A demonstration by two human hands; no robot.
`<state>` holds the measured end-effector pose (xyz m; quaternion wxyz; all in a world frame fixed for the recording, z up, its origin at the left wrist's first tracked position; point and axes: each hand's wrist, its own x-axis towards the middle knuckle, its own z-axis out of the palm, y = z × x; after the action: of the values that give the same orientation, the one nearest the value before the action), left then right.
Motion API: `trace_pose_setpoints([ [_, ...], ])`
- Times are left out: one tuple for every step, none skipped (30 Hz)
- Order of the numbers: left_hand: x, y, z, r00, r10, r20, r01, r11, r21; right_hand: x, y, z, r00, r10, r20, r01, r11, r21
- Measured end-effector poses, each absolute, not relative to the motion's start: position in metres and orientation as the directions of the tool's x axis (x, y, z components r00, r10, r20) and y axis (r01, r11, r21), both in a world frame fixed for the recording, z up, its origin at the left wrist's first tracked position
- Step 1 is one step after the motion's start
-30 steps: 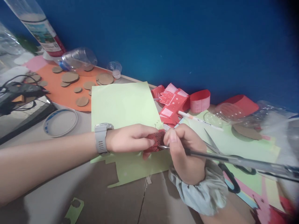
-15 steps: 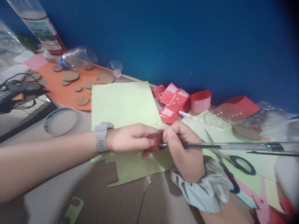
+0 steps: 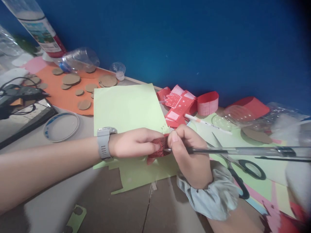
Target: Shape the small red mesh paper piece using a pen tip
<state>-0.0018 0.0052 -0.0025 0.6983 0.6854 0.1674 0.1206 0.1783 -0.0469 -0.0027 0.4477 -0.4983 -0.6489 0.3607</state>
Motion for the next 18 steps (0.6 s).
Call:
trace_pose_setpoints([
  [-0.0017, 0.0053, -0.0025, 0.915, 0.397, -0.069, 0.061, 0.034, 0.998, 0.1783, -0.0469, -0.0025, -0.1, 0.971, 0.215, 0.322, 0.236, -0.917],
  [-0.0017, 0.0052, -0.0026, 0.915, 0.397, -0.068, 0.058, 0.038, 0.998, 0.1783, -0.0469, -0.0024, -0.099, 0.973, 0.21, 0.317, 0.231, -0.92],
  [-0.0016, 0.0052, -0.0028, 0.916, 0.396, -0.064, 0.051, 0.043, 0.998, 0.1783, -0.0468, -0.0022, -0.098, 0.974, 0.206, 0.31, 0.226, -0.923],
  [-0.0016, 0.0051, -0.003, 0.916, 0.396, -0.059, 0.045, 0.046, 0.998, 0.1784, -0.0467, -0.0022, -0.096, 0.974, 0.204, 0.303, 0.223, -0.926],
  [-0.0016, 0.0049, -0.0031, 0.916, 0.398, -0.055, 0.04, 0.045, 0.998, 0.1785, -0.0465, -0.0021, -0.093, 0.975, 0.204, 0.297, 0.222, -0.929],
  [-0.0016, 0.0048, -0.0032, 0.915, 0.4, -0.051, 0.037, 0.044, 0.998, 0.1786, -0.0463, -0.0021, -0.092, 0.974, 0.206, 0.291, 0.224, -0.93],
  [-0.0016, 0.0047, -0.0031, 0.915, 0.4, -0.05, 0.037, 0.041, 0.998, 0.1786, -0.0462, -0.002, -0.092, 0.974, 0.208, 0.289, 0.226, -0.93],
  [-0.0016, 0.0046, -0.003, 0.914, 0.402, -0.05, 0.038, 0.037, 0.999, 0.1786, -0.0461, -0.0018, -0.092, 0.973, 0.21, 0.289, 0.228, -0.93],
  [-0.0016, 0.0046, -0.0028, 0.914, 0.403, -0.052, 0.042, 0.033, 0.999, 0.1785, -0.046, -0.0016, -0.093, 0.973, 0.212, 0.292, 0.23, -0.928],
  [-0.0016, 0.0047, -0.0025, 0.913, 0.404, -0.054, 0.046, 0.031, 0.998, 0.1783, -0.046, -0.0014, -0.095, 0.972, 0.213, 0.296, 0.232, -0.927],
  [-0.0016, 0.0047, -0.0023, 0.914, 0.402, -0.056, 0.047, 0.033, 0.998, 0.178, -0.046, -0.0011, -0.096, 0.972, 0.214, 0.3, 0.233, -0.925],
  [-0.0016, 0.0048, -0.0021, 0.915, 0.4, -0.057, 0.047, 0.035, 0.998, 0.1778, -0.0461, -0.0008, -0.097, 0.972, 0.214, 0.302, 0.234, -0.924],
  [-0.0017, 0.0049, -0.002, 0.915, 0.399, -0.057, 0.046, 0.037, 0.998, 0.1776, -0.0463, -0.0006, -0.098, 0.971, 0.217, 0.302, 0.236, -0.923],
  [-0.0017, 0.005, -0.0019, 0.915, 0.399, -0.055, 0.044, 0.038, 0.998, 0.1774, -0.0465, -0.0004, -0.099, 0.971, 0.219, 0.303, 0.239, -0.922],
  [-0.0018, 0.005, -0.0019, 0.916, 0.397, -0.054, 0.043, 0.037, 0.998, 0.1774, -0.0467, -0.0004, -0.099, 0.97, 0.222, 0.305, 0.242, -0.921],
  [-0.0018, 0.0051, -0.002, 0.917, 0.396, -0.053, 0.044, 0.033, 0.999, 0.1776, -0.0469, -0.0004, -0.099, 0.969, 0.224, 0.308, 0.244, -0.92],
  [-0.0017, 0.0051, -0.0022, 0.916, 0.397, -0.05, 0.043, 0.028, 0.999, 0.1777, -0.0471, -0.0005, -0.102, 0.969, 0.226, 0.31, 0.247, -0.918],
  [-0.0017, 0.0051, -0.0023, 0.916, 0.399, -0.047, 0.041, 0.023, 0.999, 0.178, -0.0472, -0.0007, -0.109, 0.968, 0.226, 0.311, 0.249, -0.917],
])
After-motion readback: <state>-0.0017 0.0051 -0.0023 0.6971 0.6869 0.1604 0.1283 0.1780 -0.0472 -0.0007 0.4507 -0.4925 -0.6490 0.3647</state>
